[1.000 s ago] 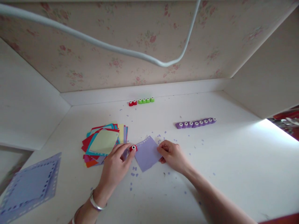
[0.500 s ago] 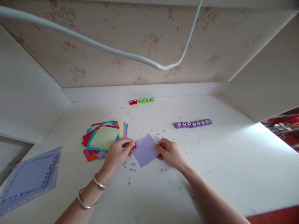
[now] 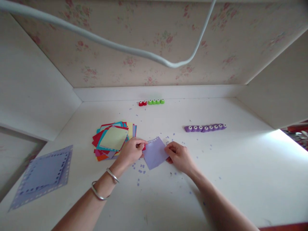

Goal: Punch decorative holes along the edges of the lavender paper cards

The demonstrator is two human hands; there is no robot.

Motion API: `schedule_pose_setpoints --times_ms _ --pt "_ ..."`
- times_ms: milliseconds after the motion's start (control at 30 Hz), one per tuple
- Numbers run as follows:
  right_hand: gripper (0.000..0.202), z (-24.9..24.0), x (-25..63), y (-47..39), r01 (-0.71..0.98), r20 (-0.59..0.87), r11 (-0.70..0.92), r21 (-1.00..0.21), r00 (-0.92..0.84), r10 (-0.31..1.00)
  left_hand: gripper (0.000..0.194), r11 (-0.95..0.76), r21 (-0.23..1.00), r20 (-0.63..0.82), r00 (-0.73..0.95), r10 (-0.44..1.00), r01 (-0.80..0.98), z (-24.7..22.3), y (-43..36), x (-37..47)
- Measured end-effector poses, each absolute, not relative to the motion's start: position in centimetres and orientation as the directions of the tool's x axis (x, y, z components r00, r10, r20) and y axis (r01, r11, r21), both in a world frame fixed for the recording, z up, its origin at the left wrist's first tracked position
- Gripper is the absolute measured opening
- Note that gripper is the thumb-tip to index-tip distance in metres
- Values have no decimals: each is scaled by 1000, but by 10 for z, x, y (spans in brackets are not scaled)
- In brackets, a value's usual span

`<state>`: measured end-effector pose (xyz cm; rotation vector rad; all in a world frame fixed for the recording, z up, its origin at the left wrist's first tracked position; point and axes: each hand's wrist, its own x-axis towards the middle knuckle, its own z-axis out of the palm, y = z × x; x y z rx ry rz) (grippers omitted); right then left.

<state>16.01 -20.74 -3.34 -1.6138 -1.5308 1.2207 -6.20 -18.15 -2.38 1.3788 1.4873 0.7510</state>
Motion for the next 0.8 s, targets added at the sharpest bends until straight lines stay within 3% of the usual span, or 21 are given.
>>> schedule_pose_setpoints --times_ms 467,600,800 --pt "14 -32 160 -206 445 -186 -121 -888 -107 977 27 214 909 -262 90 961 358 -16 -190 -68" --pt "13 -34 160 -206 429 -186 -130 -894 -92 978 38 169 901 -200 39 979 399 -24 -197 -71" --pt "13 -35 162 -204 382 -206 -164 -909 -72 976 38 26 869 -44 25 999 493 -27 -211 -76"
